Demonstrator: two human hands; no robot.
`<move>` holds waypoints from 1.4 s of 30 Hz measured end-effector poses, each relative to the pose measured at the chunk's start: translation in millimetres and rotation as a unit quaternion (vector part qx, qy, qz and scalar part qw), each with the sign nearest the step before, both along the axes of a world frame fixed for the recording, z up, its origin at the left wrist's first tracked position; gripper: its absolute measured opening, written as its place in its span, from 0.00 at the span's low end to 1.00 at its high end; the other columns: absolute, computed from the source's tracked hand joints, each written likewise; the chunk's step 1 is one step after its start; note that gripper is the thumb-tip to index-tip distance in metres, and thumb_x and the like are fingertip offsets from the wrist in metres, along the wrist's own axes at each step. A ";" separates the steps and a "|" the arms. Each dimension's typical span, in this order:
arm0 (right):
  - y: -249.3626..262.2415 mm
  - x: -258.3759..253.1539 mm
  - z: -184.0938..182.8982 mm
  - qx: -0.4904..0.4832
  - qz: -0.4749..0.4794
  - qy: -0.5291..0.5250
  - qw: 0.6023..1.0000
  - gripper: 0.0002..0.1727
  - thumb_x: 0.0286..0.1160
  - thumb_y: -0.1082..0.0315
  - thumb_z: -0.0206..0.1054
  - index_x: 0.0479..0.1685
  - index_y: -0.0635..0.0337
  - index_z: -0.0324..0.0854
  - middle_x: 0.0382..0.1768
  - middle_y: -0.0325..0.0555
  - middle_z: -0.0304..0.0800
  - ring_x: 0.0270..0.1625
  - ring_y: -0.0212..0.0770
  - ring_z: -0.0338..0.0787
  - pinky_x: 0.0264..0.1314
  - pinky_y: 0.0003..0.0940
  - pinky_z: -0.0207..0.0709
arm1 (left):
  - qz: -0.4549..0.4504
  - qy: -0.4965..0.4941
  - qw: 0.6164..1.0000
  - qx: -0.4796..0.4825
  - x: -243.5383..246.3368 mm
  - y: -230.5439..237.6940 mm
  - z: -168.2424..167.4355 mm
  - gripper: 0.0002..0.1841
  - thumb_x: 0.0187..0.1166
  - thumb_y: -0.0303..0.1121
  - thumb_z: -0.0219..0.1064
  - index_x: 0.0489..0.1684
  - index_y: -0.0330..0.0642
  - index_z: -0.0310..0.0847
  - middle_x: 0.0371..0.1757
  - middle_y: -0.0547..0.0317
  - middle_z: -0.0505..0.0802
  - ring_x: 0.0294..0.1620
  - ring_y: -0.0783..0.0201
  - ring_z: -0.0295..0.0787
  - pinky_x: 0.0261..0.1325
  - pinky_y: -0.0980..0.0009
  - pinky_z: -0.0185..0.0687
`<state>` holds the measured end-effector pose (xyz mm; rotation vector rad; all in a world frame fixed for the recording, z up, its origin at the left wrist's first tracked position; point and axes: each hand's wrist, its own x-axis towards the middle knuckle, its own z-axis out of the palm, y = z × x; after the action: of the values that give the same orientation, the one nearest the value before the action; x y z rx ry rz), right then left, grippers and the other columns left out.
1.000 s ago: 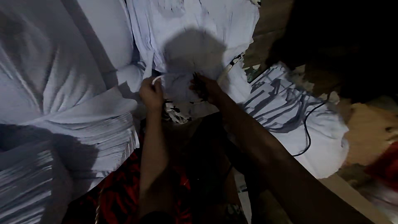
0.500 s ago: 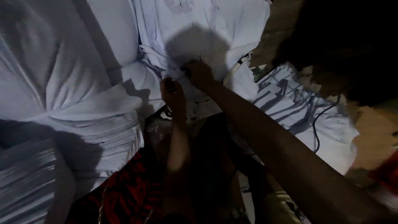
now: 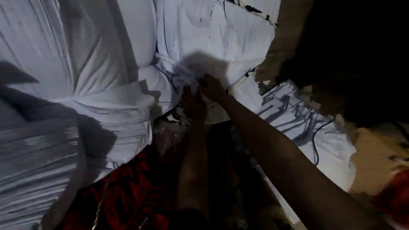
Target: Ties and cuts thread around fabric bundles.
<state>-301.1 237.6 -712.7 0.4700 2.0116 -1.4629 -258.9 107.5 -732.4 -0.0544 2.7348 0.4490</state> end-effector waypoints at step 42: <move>-6.7 34.2 -50.9 -0.069 -0.066 0.207 0.974 0.14 0.86 0.65 0.61 0.49 0.69 0.86 0.47 0.58 0.86 0.51 0.53 0.86 0.59 0.57 0.77 | -0.106 -0.095 0.933 0.330 -61.2 -40.6 -4.2 0.18 0.88 0.32 0.61 0.73 0.36 0.73 0.67 0.46 0.84 0.56 0.61 0.84 0.58 0.62 0.81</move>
<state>-266.9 230.8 -763.6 0.2570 2.2033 -1.8956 -320.0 67.0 -736.6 0.3493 2.2375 1.1941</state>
